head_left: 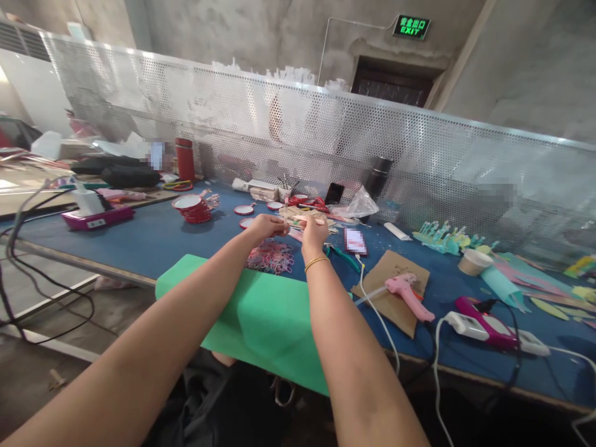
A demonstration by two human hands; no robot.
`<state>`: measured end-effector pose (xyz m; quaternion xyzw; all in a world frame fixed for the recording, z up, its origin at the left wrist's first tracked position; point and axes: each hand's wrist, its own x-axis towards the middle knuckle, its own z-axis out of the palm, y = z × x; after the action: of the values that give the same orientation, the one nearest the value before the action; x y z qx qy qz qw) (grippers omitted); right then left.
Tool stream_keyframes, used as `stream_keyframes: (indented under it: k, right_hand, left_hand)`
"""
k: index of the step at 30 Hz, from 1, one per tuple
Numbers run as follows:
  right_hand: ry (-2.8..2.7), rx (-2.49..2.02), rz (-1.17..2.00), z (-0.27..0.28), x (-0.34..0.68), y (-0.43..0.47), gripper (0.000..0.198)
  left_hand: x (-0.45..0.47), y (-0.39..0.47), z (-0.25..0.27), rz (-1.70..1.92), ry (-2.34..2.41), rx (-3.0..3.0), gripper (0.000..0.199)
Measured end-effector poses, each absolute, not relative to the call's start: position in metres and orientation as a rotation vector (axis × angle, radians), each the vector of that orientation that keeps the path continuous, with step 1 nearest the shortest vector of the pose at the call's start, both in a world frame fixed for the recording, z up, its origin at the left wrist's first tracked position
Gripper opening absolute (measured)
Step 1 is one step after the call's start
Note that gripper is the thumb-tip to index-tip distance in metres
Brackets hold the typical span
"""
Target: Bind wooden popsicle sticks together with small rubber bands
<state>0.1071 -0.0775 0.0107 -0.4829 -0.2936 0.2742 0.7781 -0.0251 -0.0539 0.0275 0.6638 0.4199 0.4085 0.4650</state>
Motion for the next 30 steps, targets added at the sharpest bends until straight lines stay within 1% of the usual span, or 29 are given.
stream_keyframes:
  k: [5, 11, 17, 21, 26, 30]
  right_hand:
    - [-0.681, -0.987, 0.679, 0.0134, 0.1010, -0.0796, 0.009]
    - [-0.660, -1.071, 0.582, 0.0102, 0.1065, -0.0769, 0.008]
    - [-0.719, -1.026, 0.613, 0.0110, 0.1032, -0.0776, 0.010]
    - [-0.655, -1.061, 0.588, 0.0109, 0.1042, -0.0778, 0.009]
    - [-0.695, -0.998, 0.642, 0.0112, 0.1032, -0.0767, 0.009]
    - [-0.653, -1.045, 0.592, 0.0115, 0.1042, -0.0772, 0.008]
  left_hand:
    - [-0.0245, -0.0536, 0.0275, 0.989, 1.047, 1.657, 0.031]
    - [-0.0245, -0.0496, 0.0252, 0.994, 1.020, 1.635, 0.031]
    - [-0.0246, -0.0517, 0.0266, 0.979, 1.035, 1.652, 0.032]
    - [-0.0240, -0.0532, 0.0276, 0.985, 1.019, 1.638, 0.034]
    - [-0.0237, -0.0538, 0.0280, 0.973, 1.026, 1.671, 0.036]
    - [-0.0237, -0.0552, 0.0288, 0.981, 1.025, 1.666, 0.035]
